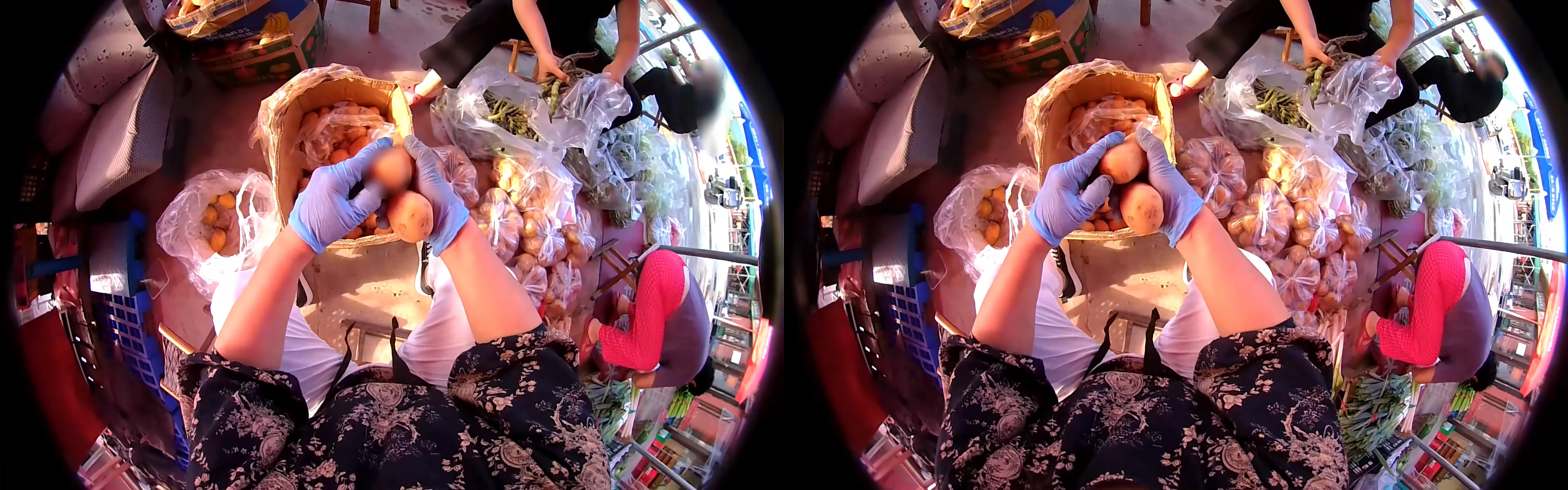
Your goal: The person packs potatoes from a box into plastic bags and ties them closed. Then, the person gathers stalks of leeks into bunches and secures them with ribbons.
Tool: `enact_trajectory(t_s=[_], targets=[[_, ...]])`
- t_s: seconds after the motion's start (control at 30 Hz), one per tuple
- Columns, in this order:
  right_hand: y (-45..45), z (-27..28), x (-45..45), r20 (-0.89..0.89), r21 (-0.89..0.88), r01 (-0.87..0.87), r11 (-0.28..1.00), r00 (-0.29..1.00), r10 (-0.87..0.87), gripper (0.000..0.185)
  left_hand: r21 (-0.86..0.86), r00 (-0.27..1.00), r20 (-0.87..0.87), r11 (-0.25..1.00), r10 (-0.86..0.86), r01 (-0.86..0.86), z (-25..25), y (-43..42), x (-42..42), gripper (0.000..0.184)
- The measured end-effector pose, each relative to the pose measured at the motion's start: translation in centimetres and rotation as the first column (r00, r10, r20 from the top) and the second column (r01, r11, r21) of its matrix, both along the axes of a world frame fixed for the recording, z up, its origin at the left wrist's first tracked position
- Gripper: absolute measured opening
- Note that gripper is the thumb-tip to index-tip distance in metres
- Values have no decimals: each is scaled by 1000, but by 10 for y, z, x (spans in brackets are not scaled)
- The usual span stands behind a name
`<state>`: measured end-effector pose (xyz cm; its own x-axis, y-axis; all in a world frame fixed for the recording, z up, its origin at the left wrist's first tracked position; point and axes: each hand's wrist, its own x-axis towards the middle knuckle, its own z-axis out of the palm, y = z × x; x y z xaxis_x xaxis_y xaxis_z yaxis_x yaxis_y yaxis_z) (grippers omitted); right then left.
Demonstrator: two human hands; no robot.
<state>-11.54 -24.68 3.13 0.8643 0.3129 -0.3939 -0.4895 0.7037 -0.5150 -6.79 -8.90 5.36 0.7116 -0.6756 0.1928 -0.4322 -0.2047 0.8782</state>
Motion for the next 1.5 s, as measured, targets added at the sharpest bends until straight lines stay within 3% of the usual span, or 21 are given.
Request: enact_trajectory(t_s=[0.07, 0.1, 0.2, 0.27, 0.37, 0.47, 0.67, 0.77, 0.9, 1.03, 1.23, 1.43, 1.5], targets=[[10, 12, 3, -138, -35, 141, 989, 980, -144, 63, 95, 1000, -4, 995, 22, -22, -2, -5, 7, 46], [11, 16, 2, -110, -37, 183, 982, 976, -186, 59, 142, 999, -7, 989, 36, -35, -4, -6, 9, 48], [-3, -2, 10, -79, 76, 46, 996, 996, -40, 59, 6, 995, 67, 997, 79, -79, -24, -12, 23, 49], [5, 0, 17, -131, -20, 192, 981, 972, -193, 60, -8, 997, 44, 998, 61, -60, -29, -13, 29, 47], [6, 6, 23, -195, -30, 308, 951, 931, -307, 52, -1, 999, -22, 999, 38, -38, -29, -13, 31, 45], [6, 2, 27, -190, -19, 326, 945, 927, -324, 46, 56, 993, -101, 997, 60, -55, -18, -15, 24, 47], [15, 11, 23, -89, -312, 302, 901, 935, -344, 52, 210, 990, -26, 969, 137, -129, -15, -14, 21, 46], [16, -4, 25, -63, -360, 321, 876, 928, -367, 61, 157, 955, -238, 978, 174, -139, -38, -11, 26, 46], [11, -16, 32, -29, -387, 375, 842, 908, -418, 67, 109, 996, -8, 991, 85, -83, -33, -7, 26, 53], [8, -23, 35, -34, -401, 423, 813, 880, -475, 64, 129, 943, -328, 992, 49, -7, -12, -7, 16, 68], [7, -38, 43, 51, -442, 455, 773, 873, -485, 67, 121, 865, -500, 992, 44, 19, -17, -10, 14, 73], [15, -35, 40, 207, -565, 511, 648, 848, -488, 69, 40, 896, -443, 998, -34, 57, -19, -8, 13, 70], [16, -34, 40, 223, -564, 522, 640, 842, -491, 69, 19, 980, -195, 999, 43, -40, -36, -10, 11, 66]])
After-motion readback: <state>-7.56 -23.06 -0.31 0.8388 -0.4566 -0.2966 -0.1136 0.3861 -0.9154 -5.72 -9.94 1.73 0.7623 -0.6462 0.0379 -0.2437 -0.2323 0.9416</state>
